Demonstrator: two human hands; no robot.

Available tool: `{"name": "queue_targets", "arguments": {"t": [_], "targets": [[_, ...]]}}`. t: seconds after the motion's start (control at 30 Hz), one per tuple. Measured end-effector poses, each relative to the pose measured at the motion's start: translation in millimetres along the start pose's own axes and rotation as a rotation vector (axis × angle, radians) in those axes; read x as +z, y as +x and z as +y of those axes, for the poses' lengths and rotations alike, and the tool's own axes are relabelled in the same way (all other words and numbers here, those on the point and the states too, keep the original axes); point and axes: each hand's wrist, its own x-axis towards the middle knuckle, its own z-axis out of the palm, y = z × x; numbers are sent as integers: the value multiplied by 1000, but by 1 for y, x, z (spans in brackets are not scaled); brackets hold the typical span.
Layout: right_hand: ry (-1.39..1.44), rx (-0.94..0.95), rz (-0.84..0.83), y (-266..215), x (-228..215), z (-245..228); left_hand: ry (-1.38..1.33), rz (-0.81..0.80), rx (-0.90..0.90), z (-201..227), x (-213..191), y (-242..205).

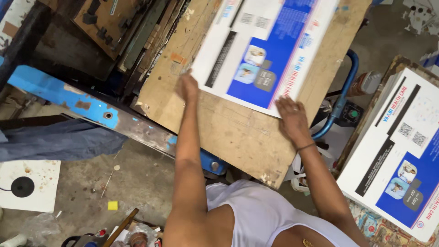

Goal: The person repeatedly picks up flat, printed cardboard sheets from a stack and feeds them into a blue industrial machine. The person then retrieves the processed sheets from the machine's output and places them onto a new stack, continuing this cycle throughout the video.

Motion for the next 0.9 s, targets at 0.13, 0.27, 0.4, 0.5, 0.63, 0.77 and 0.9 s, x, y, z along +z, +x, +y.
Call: {"name": "queue_targets", "arguments": {"t": [0.13,0.27,0.4,0.5,0.63,0.77,0.9], "targets": [[48,-147,89,31,-30,-44,-91,175,56,-41,-28,61],[130,-204,405,-5,-70,-50,-47,74,-229,-68,-55,112],[218,42,524,-62,-65,-26,-357,274,30,-98,-124,128],[313,318,430,-117,-21,-5,-718,362,184,-103,-212,93],[583,604,174,-184,55,-9,-1067,444,162,-100,-330,-11],[619,261,132,-219,104,-42,-1218,618,412,-74,-366,-95],[481,-183,-92,-257,115,-43,-1199,265,390,-26,-283,-138]]}}
